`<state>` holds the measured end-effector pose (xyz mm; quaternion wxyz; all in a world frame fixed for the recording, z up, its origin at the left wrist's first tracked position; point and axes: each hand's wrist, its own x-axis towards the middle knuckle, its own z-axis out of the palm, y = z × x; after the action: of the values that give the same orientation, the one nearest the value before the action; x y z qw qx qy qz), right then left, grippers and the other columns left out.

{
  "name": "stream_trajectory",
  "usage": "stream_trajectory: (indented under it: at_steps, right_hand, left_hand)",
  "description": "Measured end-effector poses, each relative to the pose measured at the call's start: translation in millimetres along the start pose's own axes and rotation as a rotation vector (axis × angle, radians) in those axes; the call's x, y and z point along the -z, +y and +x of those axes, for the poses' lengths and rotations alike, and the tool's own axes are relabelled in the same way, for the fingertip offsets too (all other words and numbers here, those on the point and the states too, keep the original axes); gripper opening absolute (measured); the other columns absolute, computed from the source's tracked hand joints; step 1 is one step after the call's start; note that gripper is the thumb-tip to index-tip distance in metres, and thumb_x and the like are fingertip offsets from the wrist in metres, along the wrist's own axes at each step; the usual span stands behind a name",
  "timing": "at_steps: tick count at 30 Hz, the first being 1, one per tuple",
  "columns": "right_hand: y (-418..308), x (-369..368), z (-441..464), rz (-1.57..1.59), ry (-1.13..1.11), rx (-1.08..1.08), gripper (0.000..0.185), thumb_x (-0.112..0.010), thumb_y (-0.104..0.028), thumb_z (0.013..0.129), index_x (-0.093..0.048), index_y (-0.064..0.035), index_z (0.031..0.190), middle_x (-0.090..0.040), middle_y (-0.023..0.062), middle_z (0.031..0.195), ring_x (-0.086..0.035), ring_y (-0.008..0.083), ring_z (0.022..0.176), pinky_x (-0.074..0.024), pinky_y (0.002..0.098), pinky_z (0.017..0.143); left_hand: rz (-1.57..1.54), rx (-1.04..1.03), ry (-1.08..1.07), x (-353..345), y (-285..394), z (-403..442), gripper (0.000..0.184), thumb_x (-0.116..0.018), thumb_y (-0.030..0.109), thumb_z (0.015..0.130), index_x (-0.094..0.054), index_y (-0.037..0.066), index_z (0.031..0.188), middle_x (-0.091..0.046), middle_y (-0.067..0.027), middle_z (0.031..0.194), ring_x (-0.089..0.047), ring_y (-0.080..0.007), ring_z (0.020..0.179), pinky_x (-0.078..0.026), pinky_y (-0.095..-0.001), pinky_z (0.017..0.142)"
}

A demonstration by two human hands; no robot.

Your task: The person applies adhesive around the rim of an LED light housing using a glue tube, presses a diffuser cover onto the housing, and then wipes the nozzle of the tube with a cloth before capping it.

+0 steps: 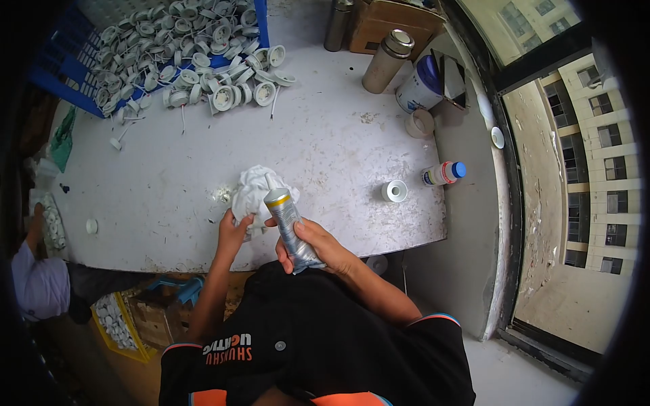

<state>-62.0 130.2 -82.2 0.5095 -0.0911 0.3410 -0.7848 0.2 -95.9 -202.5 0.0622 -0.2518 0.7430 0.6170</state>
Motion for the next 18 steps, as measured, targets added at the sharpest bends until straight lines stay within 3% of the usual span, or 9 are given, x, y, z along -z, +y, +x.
stream_trajectory:
  at_steps: [1, 3, 4, 6, 9, 10, 12, 14, 18]
  right_hand:
    - [0.4, 0.0, -2.5, 0.016, 0.002, 0.001, 0.060, -0.041, -0.047, 0.094, -0.036, 0.0002, 0.131, -0.059, 0.0109, 0.076, -0.061, 0.0168, 0.062, -0.0493, 0.0270, 0.060]
    - [1.5, 1.8, -7.0, 0.036, -0.001, -0.002, 0.060, -0.041, -0.047, 0.095, -0.036, 0.0002, 0.131, -0.059, 0.0111, 0.077, -0.061, 0.0167, 0.062, -0.0493, 0.0266, 0.060]
    - [2.1, 3.8, -8.7, 0.030, -0.009, -0.003, 0.058, -0.042, -0.046, 0.094, -0.037, 0.0001, 0.130, -0.060, 0.0108, 0.079, -0.061, 0.0161, 0.063, -0.0494, 0.0265, 0.060]
    - [1.9, 5.8, -10.3, 0.026, -0.023, -0.004, 0.057, -0.044, -0.045, 0.094, -0.037, -0.0001, 0.130, -0.060, 0.0105, 0.081, -0.061, 0.0154, 0.064, -0.0495, 0.0264, 0.061]
    - [2.0, 7.2, -9.1, -0.080, -0.045, -0.010, 0.052, -0.048, -0.041, 0.094, -0.040, -0.0013, 0.127, -0.059, 0.0094, 0.084, -0.061, 0.0135, 0.068, -0.0496, 0.0257, 0.063]
    - [3.3, 6.8, -6.6, -0.163, -0.011, -0.049, 0.050, -0.049, -0.039, 0.094, -0.041, -0.0017, 0.125, -0.059, 0.0086, 0.085, -0.060, 0.0126, 0.069, -0.0493, 0.0253, 0.064]
    - [3.5, 4.3, -4.5, -0.237, 0.025, -0.081, 0.047, -0.050, -0.038, 0.094, -0.042, -0.0021, 0.123, -0.059, 0.0077, 0.086, -0.060, 0.0118, 0.070, -0.0490, 0.0250, 0.065]
    - [-1.6, -1.0, -4.8, -0.351, 0.052, -0.103, 0.043, -0.050, -0.035, 0.094, -0.044, -0.0021, 0.121, -0.058, 0.0065, 0.085, -0.058, 0.0113, 0.069, -0.0483, 0.0249, 0.066]
    - [-0.6, 2.1, -10.4, -0.526, 0.110, -0.051, 0.042, -0.051, -0.034, 0.094, -0.045, -0.0016, 0.120, -0.057, 0.0062, 0.083, -0.057, 0.0108, 0.069, -0.0482, 0.0266, 0.066]
  left_hand:
    - [0.002, 0.002, 0.002, 1.1, 10.0, -2.3, 0.036, -0.061, 0.018, 0.084, -0.055, 0.001, 0.115, -0.056, -0.0098, 0.120, -0.054, -0.0223, 0.107, -0.045, -0.0346, 0.084]
    - [-0.597, 0.129, -0.016, 3.3, 33.4, -8.2, 0.037, -0.051, 0.018, 0.091, -0.049, 0.001, 0.123, -0.051, -0.0077, 0.128, -0.051, -0.0182, 0.114, -0.043, -0.0333, 0.091]
    - [-0.595, 0.129, -0.011, 3.8, 42.5, -11.2, 0.037, -0.051, 0.018, 0.091, -0.049, 0.001, 0.123, -0.051, -0.0077, 0.128, -0.051, -0.0182, 0.114, -0.043, -0.0333, 0.091]
    - [-0.990, 0.107, -0.079, 3.6, 59.0, -17.9, 0.043, -0.047, 0.019, 0.093, -0.040, 0.003, 0.133, -0.048, -0.0087, 0.129, -0.048, -0.0172, 0.117, -0.040, -0.0318, 0.095]
    - [-1.128, 0.065, -0.203, -5.9, 82.1, -35.2, 0.050, -0.050, 0.025, 0.093, -0.035, 0.002, 0.135, -0.046, -0.0089, 0.131, -0.046, -0.0168, 0.119, -0.037, -0.0326, 0.098]
    - [-1.119, 0.067, -0.202, -10.4, 88.3, -41.5, 0.050, -0.050, 0.025, 0.093, -0.035, 0.002, 0.135, -0.046, -0.0089, 0.131, -0.046, -0.0168, 0.119, -0.037, -0.0326, 0.098]
    - [-0.805, -0.118, -0.278, -17.1, 96.7, -53.4, 0.051, -0.051, 0.025, 0.093, -0.034, 0.001, 0.135, -0.046, -0.0086, 0.131, -0.046, -0.0184, 0.120, -0.037, -0.0350, 0.099]
    - [-0.774, -0.033, -0.224, -14.0, 103.3, -53.0, 0.055, -0.055, 0.025, 0.091, -0.033, 0.001, 0.135, -0.046, -0.0085, 0.130, -0.044, -0.0197, 0.121, -0.036, -0.0364, 0.101]
    - [-0.700, -0.127, -0.112, -13.7, 118.8, -60.5, 0.043, -0.055, 0.010, 0.088, -0.040, 0.000, 0.128, -0.050, -0.0078, 0.120, -0.049, -0.0159, 0.111, -0.038, -0.0309, 0.096]
